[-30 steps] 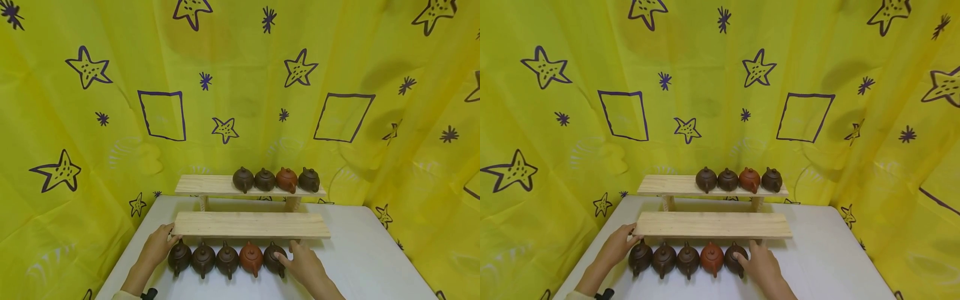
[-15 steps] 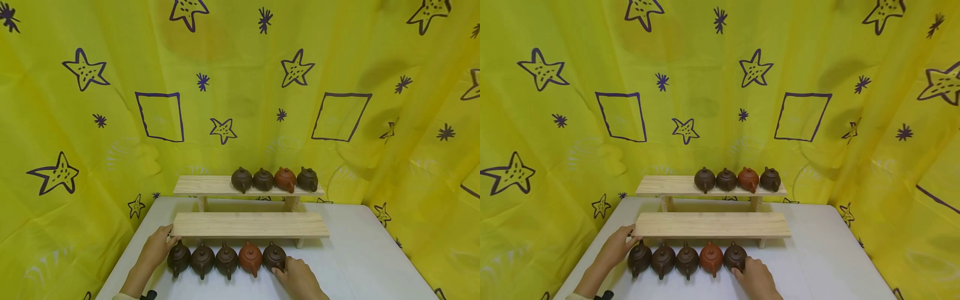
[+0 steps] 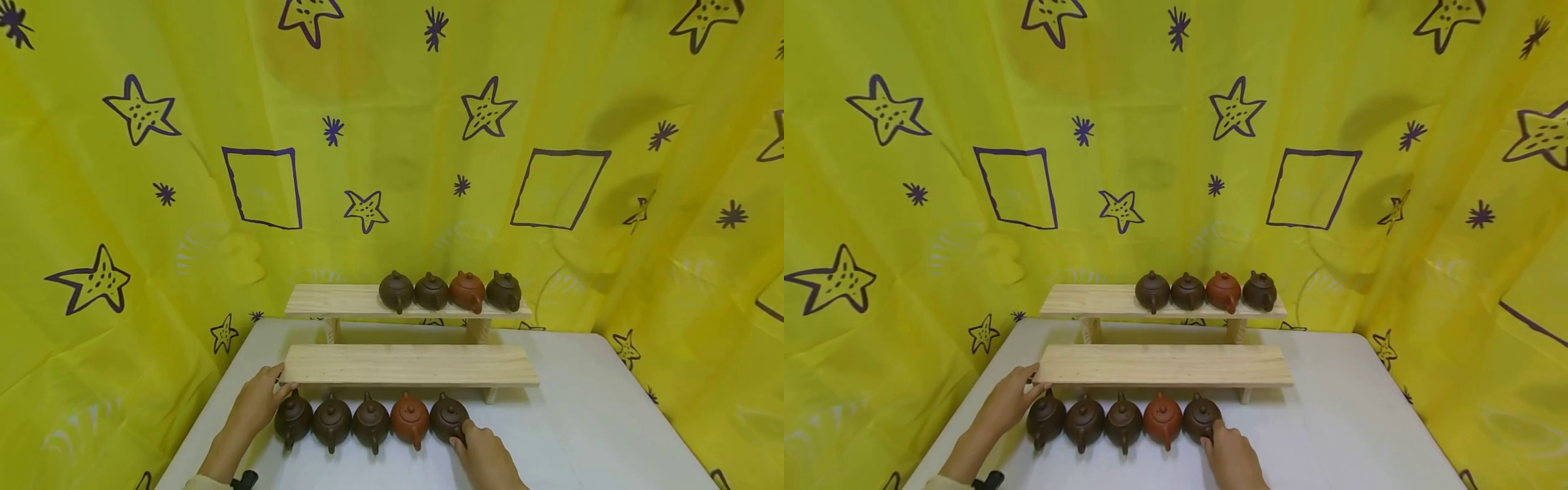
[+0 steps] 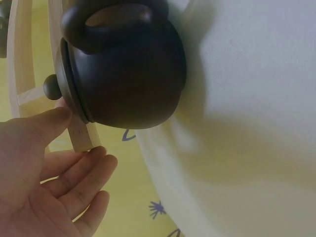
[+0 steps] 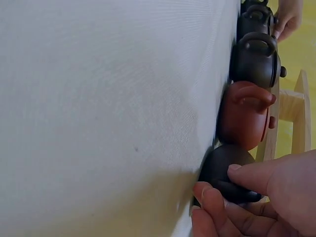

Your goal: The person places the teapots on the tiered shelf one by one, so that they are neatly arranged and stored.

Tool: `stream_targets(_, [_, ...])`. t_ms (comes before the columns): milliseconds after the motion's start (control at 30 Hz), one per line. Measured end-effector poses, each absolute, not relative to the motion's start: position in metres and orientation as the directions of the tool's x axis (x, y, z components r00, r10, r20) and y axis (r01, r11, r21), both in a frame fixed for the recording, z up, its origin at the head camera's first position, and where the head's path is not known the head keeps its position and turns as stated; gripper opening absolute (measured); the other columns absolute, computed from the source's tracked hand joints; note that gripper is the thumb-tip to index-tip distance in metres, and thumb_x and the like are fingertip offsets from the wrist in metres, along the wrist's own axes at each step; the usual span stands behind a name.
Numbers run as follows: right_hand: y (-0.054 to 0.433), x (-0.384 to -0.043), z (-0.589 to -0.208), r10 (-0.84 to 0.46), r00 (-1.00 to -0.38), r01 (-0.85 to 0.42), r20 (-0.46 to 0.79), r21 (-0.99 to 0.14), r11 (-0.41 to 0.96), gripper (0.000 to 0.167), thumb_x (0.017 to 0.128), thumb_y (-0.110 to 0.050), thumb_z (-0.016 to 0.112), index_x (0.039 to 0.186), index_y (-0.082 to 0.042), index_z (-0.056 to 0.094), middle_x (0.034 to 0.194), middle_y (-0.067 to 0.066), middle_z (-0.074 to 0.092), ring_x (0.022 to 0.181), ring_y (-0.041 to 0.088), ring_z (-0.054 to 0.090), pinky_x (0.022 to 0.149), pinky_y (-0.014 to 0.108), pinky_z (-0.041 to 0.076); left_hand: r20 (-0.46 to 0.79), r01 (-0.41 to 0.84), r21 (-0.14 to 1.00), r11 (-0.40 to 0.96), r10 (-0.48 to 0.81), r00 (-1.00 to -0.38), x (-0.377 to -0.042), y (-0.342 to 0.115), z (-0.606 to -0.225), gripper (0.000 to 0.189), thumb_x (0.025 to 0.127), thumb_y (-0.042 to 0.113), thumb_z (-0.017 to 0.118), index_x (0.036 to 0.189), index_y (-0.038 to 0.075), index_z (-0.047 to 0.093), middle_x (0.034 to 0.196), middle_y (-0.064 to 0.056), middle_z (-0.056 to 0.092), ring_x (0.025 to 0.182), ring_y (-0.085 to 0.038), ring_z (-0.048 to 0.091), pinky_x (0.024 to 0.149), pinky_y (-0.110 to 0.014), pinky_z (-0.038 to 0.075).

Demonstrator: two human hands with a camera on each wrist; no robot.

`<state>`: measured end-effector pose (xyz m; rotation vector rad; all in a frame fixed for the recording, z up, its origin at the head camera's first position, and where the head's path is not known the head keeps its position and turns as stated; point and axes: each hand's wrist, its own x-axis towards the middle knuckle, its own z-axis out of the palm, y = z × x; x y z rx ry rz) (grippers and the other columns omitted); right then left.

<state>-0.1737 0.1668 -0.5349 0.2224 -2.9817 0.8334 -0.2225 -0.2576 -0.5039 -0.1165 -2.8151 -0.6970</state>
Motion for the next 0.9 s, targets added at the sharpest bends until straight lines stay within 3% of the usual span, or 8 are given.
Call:
stream_targets(267, [0.175,-0.173,-0.537,-0.15,-0.985,-0.17,0.081,-0.538,0.826,0.022,0.095,-0.015,0.078,0.093,-0.003,0.06,0.077,0.012,0.069,0.068,0.025,0.068,0.056,0.042,0.053,0.243,0.136,0.447,0.884,0.027,-0.97,-0.224,-0.258,-0.505,0.057,0.1,0.023,0.075,0.141,-0.012,0.058,0.122,-0.028,0.068,0.114,-0.049,0.067,0.095,-0.065,0.054])
stream_targets(467, [0.181,-0.172,-0.537,-0.164,-0.982,-0.189,0.095,-0.566,0.803,0.023,0.096,-0.018,0.077,0.091,-0.008,0.057,0.074,0.004,0.063,0.065,0.016,0.055,0.056,0.036,0.046,0.247,0.137,0.448,0.884,0.025,-0.969,-0.223,-0.258,-0.505,0.057,0.099,0.023,0.075,0.14,-0.012,0.058,0.121,-0.028,0.068,0.112,-0.049,0.068,0.094,-0.064,0.055])
stream_targets(900, [0.191,-0.175,-0.544,-0.221,-0.959,-0.282,0.176,-0.553,0.784,0.018,0.098,-0.018,0.075,0.093,-0.012,0.058,0.076,-0.004,0.063,0.066,0.008,0.054,0.057,0.028,0.046,0.244,0.138,0.442,0.886,0.03,-0.969,-0.224,-0.259,-0.505,0.057,0.1,0.022,0.075,0.14,-0.014,0.057,0.123,-0.029,0.067,0.112,-0.049,0.068,0.094,-0.062,0.056])
